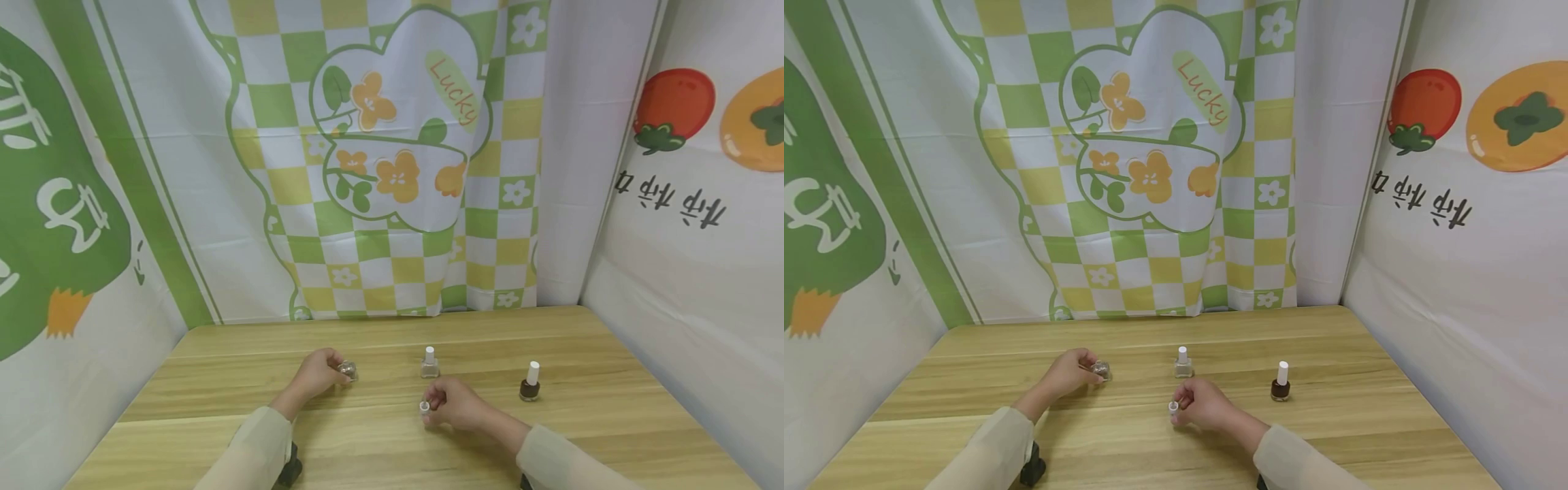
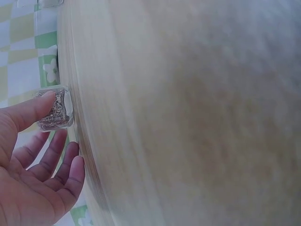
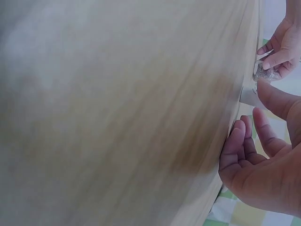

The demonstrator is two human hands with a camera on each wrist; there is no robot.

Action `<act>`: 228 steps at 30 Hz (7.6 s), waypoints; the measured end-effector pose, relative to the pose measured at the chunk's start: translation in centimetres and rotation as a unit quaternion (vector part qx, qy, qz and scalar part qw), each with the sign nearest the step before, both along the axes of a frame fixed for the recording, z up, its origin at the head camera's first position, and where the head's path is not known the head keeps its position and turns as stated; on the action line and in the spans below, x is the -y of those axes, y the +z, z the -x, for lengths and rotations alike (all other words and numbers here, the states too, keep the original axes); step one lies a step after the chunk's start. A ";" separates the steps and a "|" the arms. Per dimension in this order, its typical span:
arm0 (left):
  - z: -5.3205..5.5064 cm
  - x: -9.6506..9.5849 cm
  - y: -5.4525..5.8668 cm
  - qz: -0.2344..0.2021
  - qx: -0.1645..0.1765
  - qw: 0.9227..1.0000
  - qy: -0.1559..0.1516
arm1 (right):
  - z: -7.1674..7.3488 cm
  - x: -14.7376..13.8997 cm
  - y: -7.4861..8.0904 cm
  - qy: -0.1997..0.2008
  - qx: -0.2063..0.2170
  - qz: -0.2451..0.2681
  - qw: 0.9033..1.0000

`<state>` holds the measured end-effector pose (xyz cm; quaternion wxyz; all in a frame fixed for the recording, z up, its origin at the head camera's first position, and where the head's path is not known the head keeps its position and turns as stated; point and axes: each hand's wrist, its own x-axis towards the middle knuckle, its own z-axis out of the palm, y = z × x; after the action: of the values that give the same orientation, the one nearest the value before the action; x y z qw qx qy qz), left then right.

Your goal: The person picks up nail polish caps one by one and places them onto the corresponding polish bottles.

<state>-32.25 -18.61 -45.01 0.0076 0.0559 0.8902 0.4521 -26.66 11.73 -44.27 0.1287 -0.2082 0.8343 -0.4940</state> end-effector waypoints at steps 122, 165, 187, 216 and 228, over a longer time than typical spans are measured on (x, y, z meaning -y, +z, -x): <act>-10.2 -7.3 5.9 -0.142 -0.023 0.971 -0.191 | -4.3 -3.4 7.6 0.023 -0.076 0.060 0.995; -11.2 -8.2 5.8 -0.157 -0.036 0.964 -0.209 | -5.3 -2.7 8.2 0.059 -0.210 -0.014 0.976; -11.4 -8.5 5.3 -0.151 -0.035 0.964 -0.217 | -5.8 -1.9 8.3 0.054 -0.188 -0.005 0.981; -11.9 -9.1 5.6 -0.163 -0.009 0.962 -0.218 | -5.5 -0.3 6.3 0.030 -0.136 0.091 0.986; -12.0 -9.3 5.6 -0.171 -0.009 0.963 -0.206 | -5.6 0.1 5.6 0.006 -0.131 0.101 0.986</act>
<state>-20.29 -9.29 -39.45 0.0829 0.2425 0.7687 0.5861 -21.08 11.66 -38.69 -0.0005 -0.2885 0.7887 -0.5429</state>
